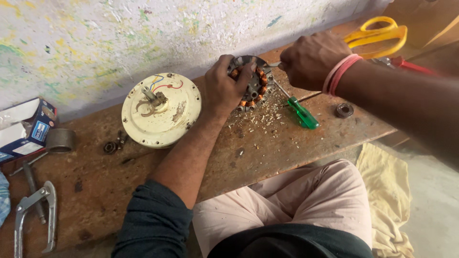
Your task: The person removes copper windings from a motor stator using pliers, scissors, and a screwdriver. They pull and cut the wires from the stator slots, leaving copper debris on the workbench.
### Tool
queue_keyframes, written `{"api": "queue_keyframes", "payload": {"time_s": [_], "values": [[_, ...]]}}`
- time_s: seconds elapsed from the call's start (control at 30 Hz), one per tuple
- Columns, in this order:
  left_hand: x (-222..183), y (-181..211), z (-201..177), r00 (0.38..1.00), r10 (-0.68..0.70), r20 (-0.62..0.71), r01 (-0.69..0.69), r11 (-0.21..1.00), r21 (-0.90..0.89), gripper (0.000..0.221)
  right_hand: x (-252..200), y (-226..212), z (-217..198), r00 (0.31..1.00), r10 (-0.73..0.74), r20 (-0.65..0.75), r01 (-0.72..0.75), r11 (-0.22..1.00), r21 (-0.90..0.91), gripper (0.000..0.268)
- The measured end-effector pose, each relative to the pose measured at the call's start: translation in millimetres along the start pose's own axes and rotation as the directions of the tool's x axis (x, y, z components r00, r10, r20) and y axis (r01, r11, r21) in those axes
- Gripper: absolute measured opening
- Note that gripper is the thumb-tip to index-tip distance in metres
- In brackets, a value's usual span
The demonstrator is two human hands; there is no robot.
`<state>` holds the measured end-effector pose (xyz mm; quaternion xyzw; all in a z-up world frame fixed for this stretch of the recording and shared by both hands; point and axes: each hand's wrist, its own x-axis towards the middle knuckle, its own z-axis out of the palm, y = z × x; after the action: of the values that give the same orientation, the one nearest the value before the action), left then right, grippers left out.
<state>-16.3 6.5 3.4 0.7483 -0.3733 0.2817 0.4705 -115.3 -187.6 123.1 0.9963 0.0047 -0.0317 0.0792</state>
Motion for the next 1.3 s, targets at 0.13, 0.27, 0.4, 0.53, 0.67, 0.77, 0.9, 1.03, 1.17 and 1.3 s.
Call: {"api": "queue_keyframes", "payload": {"time_s": [0.13,0.27,0.4,0.53,0.67,0.77,0.9,1.03,1.17,1.3], "values": [[-3,-10,5,0.991,-0.078,0.107,0.090,0.990,-0.113,0.041,5,10,16,0.998,0.028,-0.055,-0.020,0.992,0.128,0.031],[-6,-7,8,0.997,0.020,0.074,-0.015,0.997,-0.069,0.041,7,22,40,0.991,0.081,-0.102,-0.040,0.935,0.353,0.027],[-7,0,7,0.989,0.134,0.057,-0.130,0.989,-0.070,0.039,-2,30,64,0.980,0.174,-0.096,-0.078,0.780,0.621,0.028],[-13,9,2,0.991,0.133,0.020,-0.130,0.986,-0.103,0.035,-25,6,88,0.946,0.301,-0.117,-0.096,0.607,0.789,0.033],[-7,17,-14,0.992,0.034,0.123,-0.025,0.997,-0.075,0.036,-40,-9,73,0.897,0.251,-0.364,-0.019,0.845,0.535,0.027],[0,24,-15,0.985,0.076,0.152,-0.070,0.997,-0.040,0.036,-56,-5,56,0.907,0.093,-0.410,-0.010,0.979,0.201,0.024],[3,25,-22,0.965,-0.043,0.259,0.066,0.994,-0.083,0.044,-64,-11,35,0.892,-0.208,-0.402,0.071,0.941,-0.331,0.026],[-1,22,-11,0.973,0.095,0.211,-0.057,0.982,-0.181,0.035,-58,-11,21,0.979,-0.192,-0.066,0.139,0.870,-0.472,0.030],[-1,22,4,0.972,0.112,0.206,-0.066,0.974,-0.217,0.032,-53,-3,9,0.974,-0.227,-0.022,0.180,0.825,-0.535,0.030],[-3,22,0,0.965,0.151,0.216,-0.105,0.972,-0.210,0.030,-39,7,9,0.994,-0.078,0.082,0.102,0.926,-0.364,0.038]]}}
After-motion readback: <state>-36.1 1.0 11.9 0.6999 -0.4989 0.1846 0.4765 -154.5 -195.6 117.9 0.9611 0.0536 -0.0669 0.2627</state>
